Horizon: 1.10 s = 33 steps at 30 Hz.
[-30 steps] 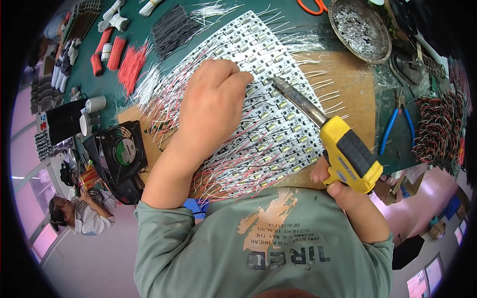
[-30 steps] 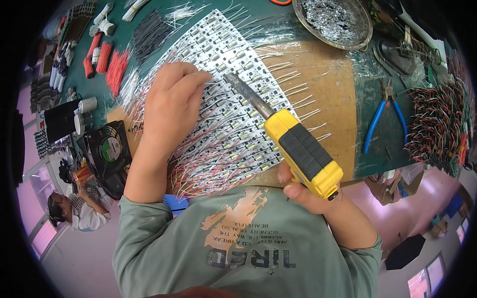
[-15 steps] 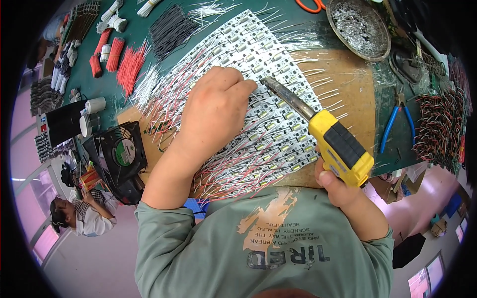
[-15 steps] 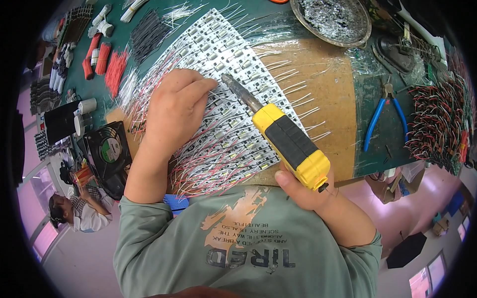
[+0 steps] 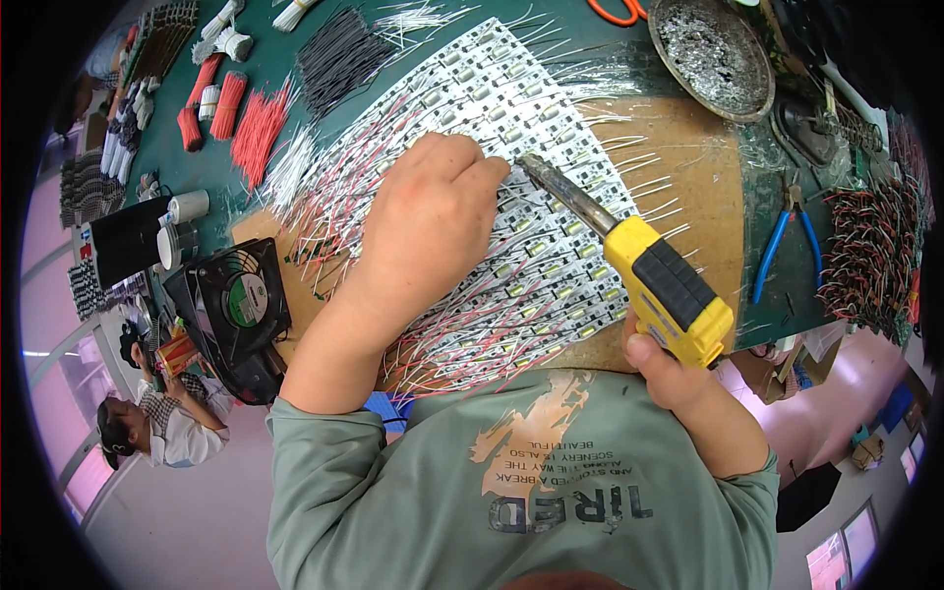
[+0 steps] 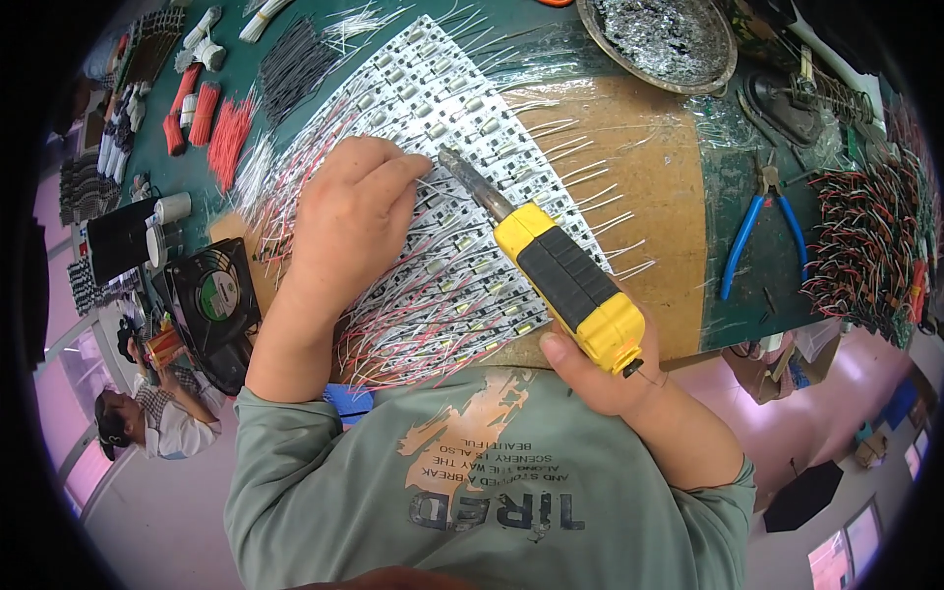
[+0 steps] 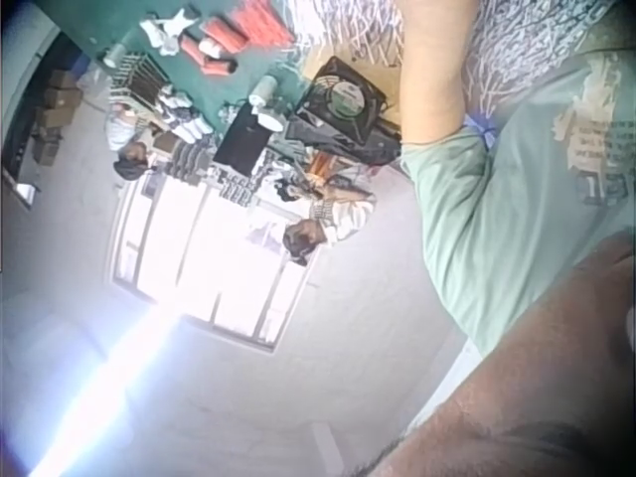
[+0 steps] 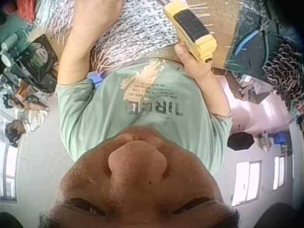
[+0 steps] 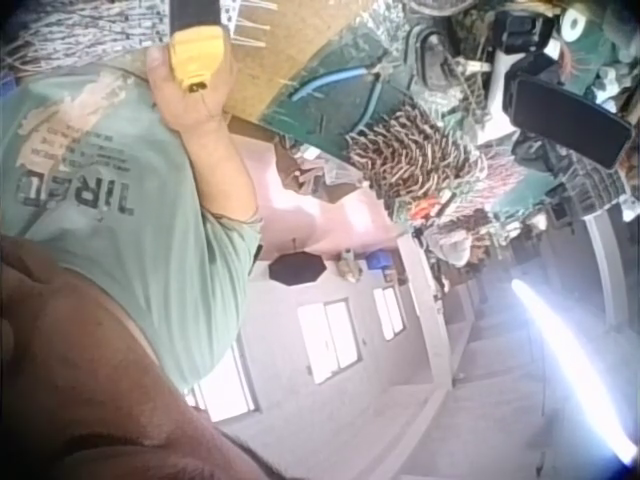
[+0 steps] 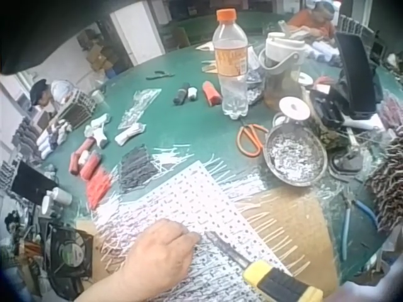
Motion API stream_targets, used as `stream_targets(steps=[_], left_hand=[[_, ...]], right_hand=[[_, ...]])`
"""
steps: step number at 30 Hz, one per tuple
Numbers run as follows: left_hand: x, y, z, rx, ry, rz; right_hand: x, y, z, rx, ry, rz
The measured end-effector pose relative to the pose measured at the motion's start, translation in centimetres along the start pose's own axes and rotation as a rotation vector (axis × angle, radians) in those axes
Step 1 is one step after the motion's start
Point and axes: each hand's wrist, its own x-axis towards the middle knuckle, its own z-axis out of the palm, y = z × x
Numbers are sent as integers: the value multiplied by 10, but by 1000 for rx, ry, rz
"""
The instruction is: The person solders electrical wires onto a circuit board panel by positioning the wires by hand and applying a soldering tool.
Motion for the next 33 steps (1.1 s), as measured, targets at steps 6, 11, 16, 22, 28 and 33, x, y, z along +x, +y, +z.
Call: stream_targets(steps=[6,11,16,22,28,33], left_hand=[[-1,1,1,11,2,2],[0,1,0,13,-6,4],[-1,1,0,26,-23,-2],[0,2,-12,16,-56,9],[-1,3,-12,31,-60,46],[-1,2,-13,21,-84,97]], right_hand=[[-3,0,-1,-8,6,-1],[-5,9,-7,-91,-40,-13],[-3,10,2,104,76,-36],[-3,8,3,221,116,-4],[-3,9,3,246,111,14],[-4,11,3,254,119,6]])
